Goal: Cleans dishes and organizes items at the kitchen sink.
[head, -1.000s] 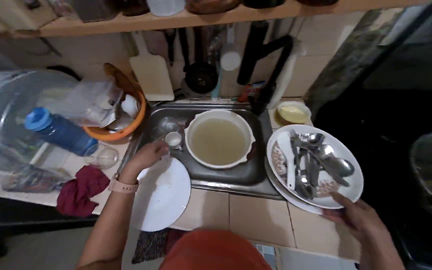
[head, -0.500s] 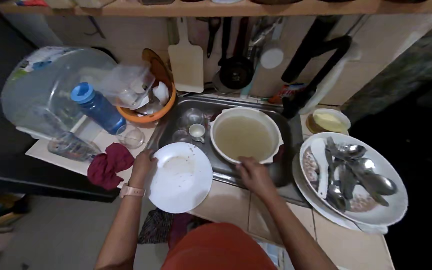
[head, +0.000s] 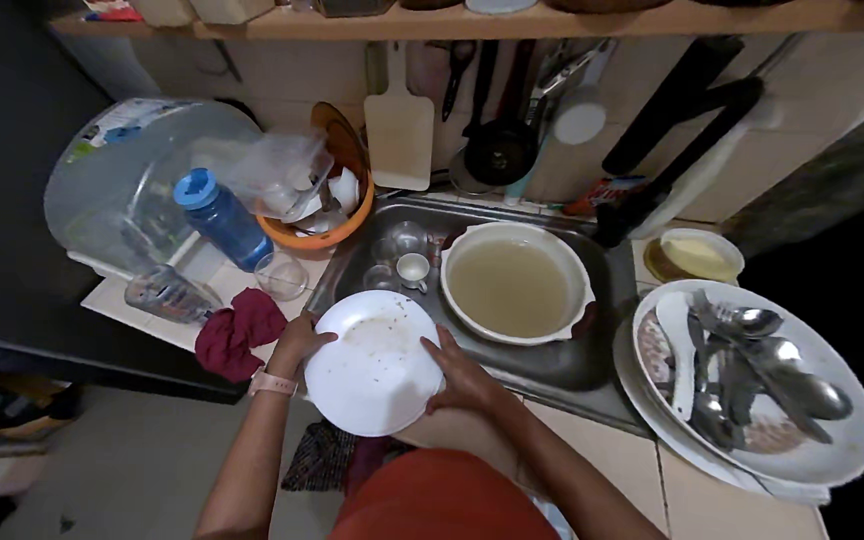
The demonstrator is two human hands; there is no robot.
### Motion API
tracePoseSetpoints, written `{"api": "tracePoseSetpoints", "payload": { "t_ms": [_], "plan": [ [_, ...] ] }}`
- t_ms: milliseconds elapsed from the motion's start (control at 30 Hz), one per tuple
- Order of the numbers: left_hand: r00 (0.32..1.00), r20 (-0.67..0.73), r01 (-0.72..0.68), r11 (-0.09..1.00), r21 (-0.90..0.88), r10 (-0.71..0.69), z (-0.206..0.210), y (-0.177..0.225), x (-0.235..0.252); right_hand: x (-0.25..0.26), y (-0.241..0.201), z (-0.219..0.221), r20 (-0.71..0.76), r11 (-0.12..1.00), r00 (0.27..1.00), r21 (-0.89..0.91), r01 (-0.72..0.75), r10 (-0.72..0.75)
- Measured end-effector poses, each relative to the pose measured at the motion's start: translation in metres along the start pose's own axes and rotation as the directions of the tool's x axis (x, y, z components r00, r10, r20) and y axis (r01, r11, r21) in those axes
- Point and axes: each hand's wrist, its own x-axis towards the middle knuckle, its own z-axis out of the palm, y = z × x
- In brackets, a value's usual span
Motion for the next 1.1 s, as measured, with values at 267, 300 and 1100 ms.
{"api": "tracePoseSetpoints", "payload": {
  "t_ms": [267,300,1100],
  "plan": [
    [0.999,0.033,0.021,0.998,-0.053,-0.02,-0.012,0.008,-0.009,0.001,0.002,0.001,-0.014,0.999,0.999,0.035,-0.039,0.04],
    [0.999,0.03,0.021,0.998,-0.051,-0.019,-0.013,0.008,-0.009,0.001,0.002,0.001,-0.007,0.999,0.999,0.029,-0.04,0.04],
    [0.978,-0.119,-0.206,0.669,-0.714,0.173,-0.016,0.02,-0.022,0.013,0.034,-0.071,-0.482,0.785,0.807,0.618,0.038,0.341]
  ]
}}
